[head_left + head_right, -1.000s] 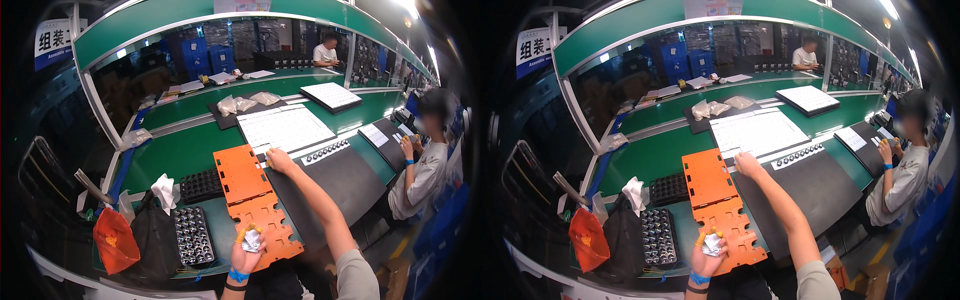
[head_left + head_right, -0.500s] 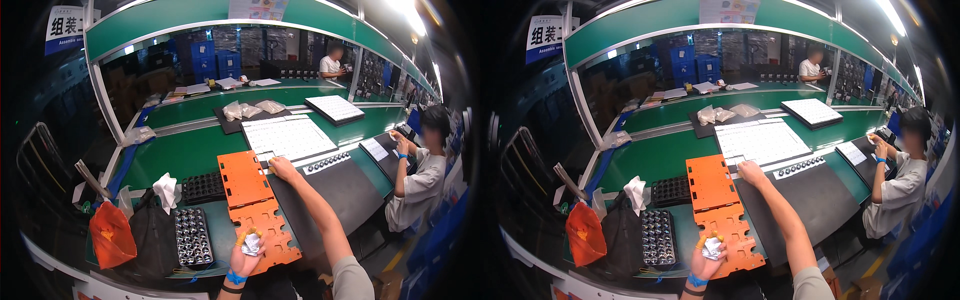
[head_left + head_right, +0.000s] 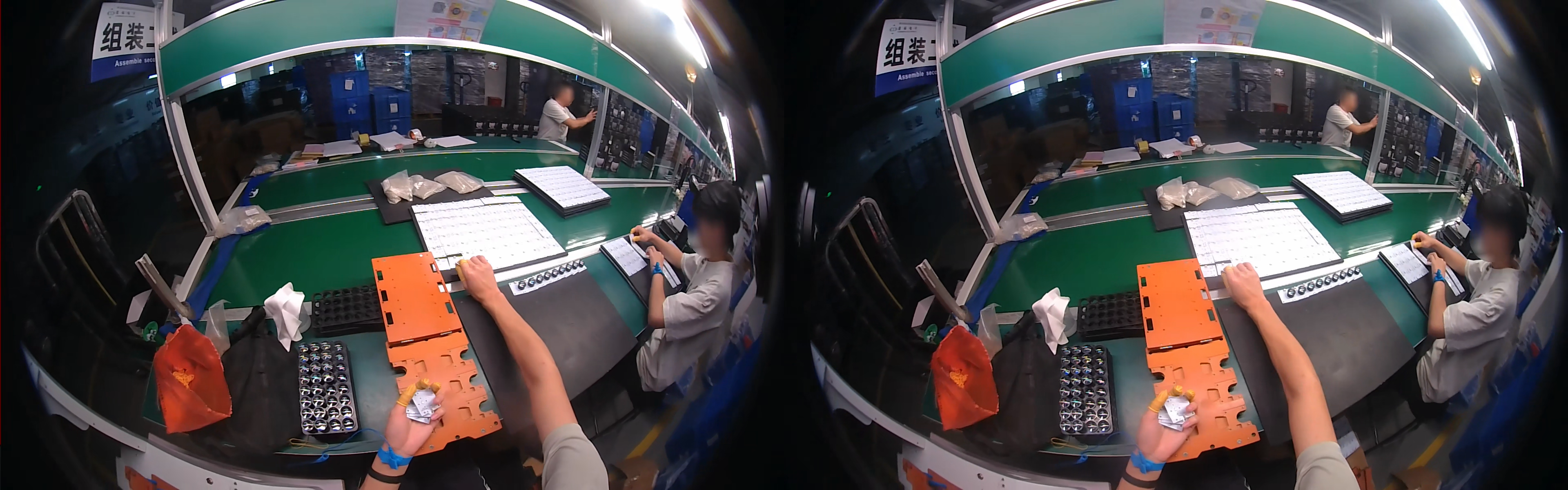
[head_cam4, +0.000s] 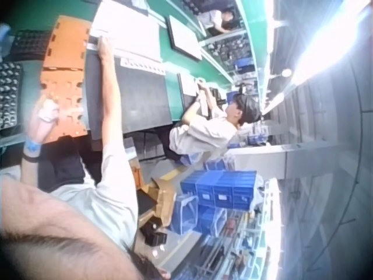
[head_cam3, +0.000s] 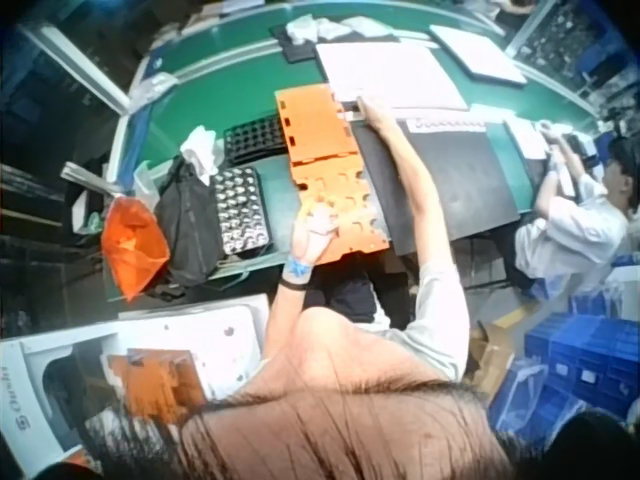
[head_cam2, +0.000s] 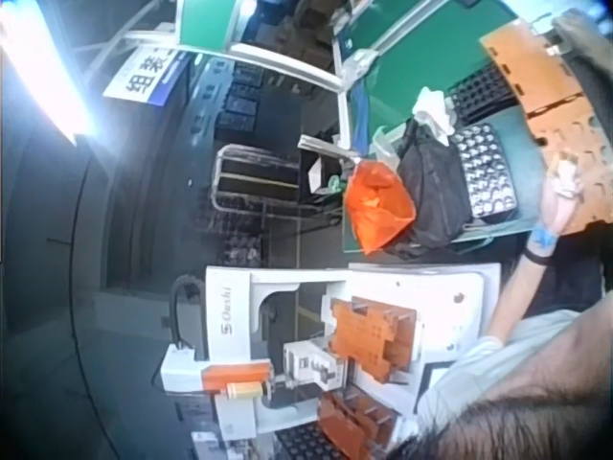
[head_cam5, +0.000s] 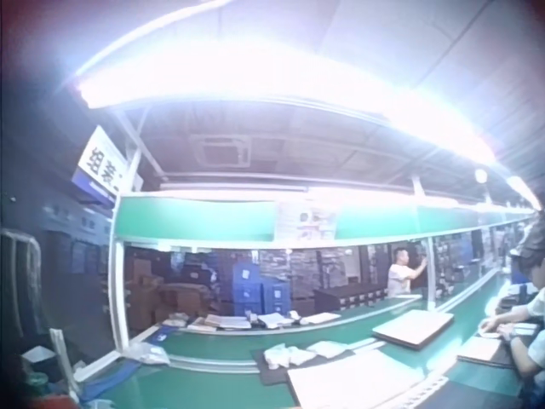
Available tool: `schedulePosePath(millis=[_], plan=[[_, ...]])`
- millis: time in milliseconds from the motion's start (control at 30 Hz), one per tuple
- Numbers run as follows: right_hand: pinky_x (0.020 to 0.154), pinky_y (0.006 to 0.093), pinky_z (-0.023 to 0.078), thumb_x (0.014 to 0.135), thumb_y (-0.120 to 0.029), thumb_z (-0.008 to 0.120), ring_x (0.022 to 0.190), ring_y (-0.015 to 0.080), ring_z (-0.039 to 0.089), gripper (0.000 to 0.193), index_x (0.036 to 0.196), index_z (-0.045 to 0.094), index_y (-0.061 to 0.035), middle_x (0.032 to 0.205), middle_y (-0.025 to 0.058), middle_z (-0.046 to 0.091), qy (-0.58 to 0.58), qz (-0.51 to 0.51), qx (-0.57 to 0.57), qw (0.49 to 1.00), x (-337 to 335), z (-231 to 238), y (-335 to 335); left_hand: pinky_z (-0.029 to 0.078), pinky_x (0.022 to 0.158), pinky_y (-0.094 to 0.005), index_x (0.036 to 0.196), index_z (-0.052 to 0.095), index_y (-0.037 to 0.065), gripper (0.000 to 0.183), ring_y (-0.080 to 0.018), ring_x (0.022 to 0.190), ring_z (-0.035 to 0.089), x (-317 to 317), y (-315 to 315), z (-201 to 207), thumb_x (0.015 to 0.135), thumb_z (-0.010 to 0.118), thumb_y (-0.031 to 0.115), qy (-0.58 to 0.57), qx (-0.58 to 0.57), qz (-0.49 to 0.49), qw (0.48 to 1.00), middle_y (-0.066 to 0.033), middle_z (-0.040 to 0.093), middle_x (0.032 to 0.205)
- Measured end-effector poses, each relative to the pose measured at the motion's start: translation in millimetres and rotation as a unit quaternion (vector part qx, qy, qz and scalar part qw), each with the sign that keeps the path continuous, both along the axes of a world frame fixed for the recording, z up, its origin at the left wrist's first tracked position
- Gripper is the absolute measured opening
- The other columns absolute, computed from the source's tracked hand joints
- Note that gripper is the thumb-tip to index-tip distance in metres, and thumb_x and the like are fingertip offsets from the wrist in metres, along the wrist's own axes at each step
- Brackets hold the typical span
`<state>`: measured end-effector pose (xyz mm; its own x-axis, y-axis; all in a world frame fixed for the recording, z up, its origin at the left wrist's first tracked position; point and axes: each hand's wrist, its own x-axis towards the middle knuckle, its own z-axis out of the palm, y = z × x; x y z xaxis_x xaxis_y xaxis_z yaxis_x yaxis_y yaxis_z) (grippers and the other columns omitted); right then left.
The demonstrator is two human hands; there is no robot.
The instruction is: The person assembles small electronic components onto an orange fixture, placing white rectangular pieces and small cylindrical parts into designated slots. They use a yellow tool to press components into place and operate a press machine to secure them. The person also wipes the work surface and handles various parts from trays.
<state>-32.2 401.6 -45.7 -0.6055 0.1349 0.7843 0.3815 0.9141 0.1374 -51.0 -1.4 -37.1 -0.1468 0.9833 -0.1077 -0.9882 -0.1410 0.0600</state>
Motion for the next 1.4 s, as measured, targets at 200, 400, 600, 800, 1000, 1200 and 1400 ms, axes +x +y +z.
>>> schedulePosePath(millis=[200, 400, 600, 800, 1000, 1200, 1400], plan=[[0.067, 0.0406, 0.048, 0.086, -0.007, 0.069, 0.069, 0.0306, 0.06, 0.007, 0.091, 0.068, -0.0026, 0.075, 0.0118, 0.064, 0.133, 0.023, -0.096, 0.986, 12.0, 33.4, -52.7, 0.041, 0.07, -0.0319, 0.111, 0.063, 0.004, 0.027, -0.0234, 0.092, 0.049, -0.7, 2.8, -8.5, 0.1, 0.053, 0.027, 0.005, -0.015, 0.015, 1.0, -0.0128, 0.06, 0.111], [0.066, 0.0369, 0.05, 0.077, -0.01, 0.068, 0.071, 0.0255, 0.063, 0.023, 0.099, 0.067, -0.0038, 0.081, 0.0075, 0.066, 0.044, 0.292, -0.065, 0.953, 58.9, 85.3, -185.2, 0.043, 0.074, -0.0333, 0.128, 0.06, 0.003, 0.044, -0.0262, 0.096, 0.053, 0.0, 4.8, -2.2, 0.099, 0.052, 0.035, 0.027, -0.015, 0.031, 0.999, -0.0148, 0.06, 0.122], [0.093, 0.0389, 0.047, 0.082, -0.018, 0.062, 0.097, 0.0261, 0.061, 0.034, 0.111, 0.062, 0.001, 0.097, 0.0099, 0.061, -0.259, 0.274, -0.051, 0.925, 97.7, 77.0, -281.7, 0.042, 0.109, -0.0438, 0.136, 0.052, 0.004, 0.05, -0.0274, 0.125, 0.055, 1.5, 5.2, -5.5, 0.105, 0.037, 0.04, 0.01, 0.072, 0.027, 0.997, -0.0147, 0.057, 0.135], [0.104, 0.0456, 0.041, 0.089, -0.029, 0.064, 0.111, 0.0348, 0.056, 0.043, 0.115, 0.063, 0.0046, 0.119, 0.0192, 0.061, -0.223, 0.199, -0.119, 0.947, 105.0, 97.8, -317.6, 0.046, 0.106, -0.0431, 0.128, 0.056, 0.006, 0.04, -0.0273, 0.121, 0.057, -1.5, 16.2, -32.5, 0.108, 0.032, 0.031, 0.038, 0.065, 0.031, 0.997, -0.0133, 0.062, 0.126], [0.092, 0.0441, 0.046, 0.087, -0.027, 0.07, 0.105, 0.0335, 0.057, 0.035, 0.111, 0.067, -0.0021, 0.116, 0.0149, 0.062, -0.112, 0.201, -0.224, 0.947, 70.9, 116.8, -326.7, 0.054, 0.089, -0.0364, 0.125, 0.055, 0.008, 0.034, -0.0211, 0.105, 0.064, 6.0, 19.0, -16.9, 0.106, 0.039, 0.032, 0.097, 0.006, 0.098, 0.99, -0.0084, 0.063, 0.117], [0.085, 0.0441, 0.051, 0.085, -0.02, 0.071, 0.1, 0.0345, 0.061, 0.023, 0.098, 0.068, -0.0015, 0.101, 0.0146, 0.063, -0.154, 0.223, -0.319, 0.908, -14.7, 109.1, -337.9, 0.048, 0.096, -0.041, 0.124, 0.055, 0.017, 0.037, -0.0209, 0.113, 0.059, 1.1, 8.3, -13.9, 0.1, 0.048, 0.045, 0.055, 0.008, 0.098, 0.994, -0.0015, 0.062, 0.117], [0.08, 0.0458, 0.054, 0.081, -0.029, 0.076, 0.093, 0.0372, 0.067, 0.032, 0.089, 0.072, 0.0021, 0.1, 0.0215, 0.067, -0.288, 0.127, -0.298, 0.901, -69.3, 99.1, -343.0, 0.049, 0.094, -0.0366, 0.121, 0.055, 0.011, 0.036, -0.0187, 0.107, 0.06, -1.4, 25.6, -49.2, 0.099, 0.052, 0.038, 0.02, 0.063, 0.085, 0.994, -0.0043, 0.062, 0.114]])
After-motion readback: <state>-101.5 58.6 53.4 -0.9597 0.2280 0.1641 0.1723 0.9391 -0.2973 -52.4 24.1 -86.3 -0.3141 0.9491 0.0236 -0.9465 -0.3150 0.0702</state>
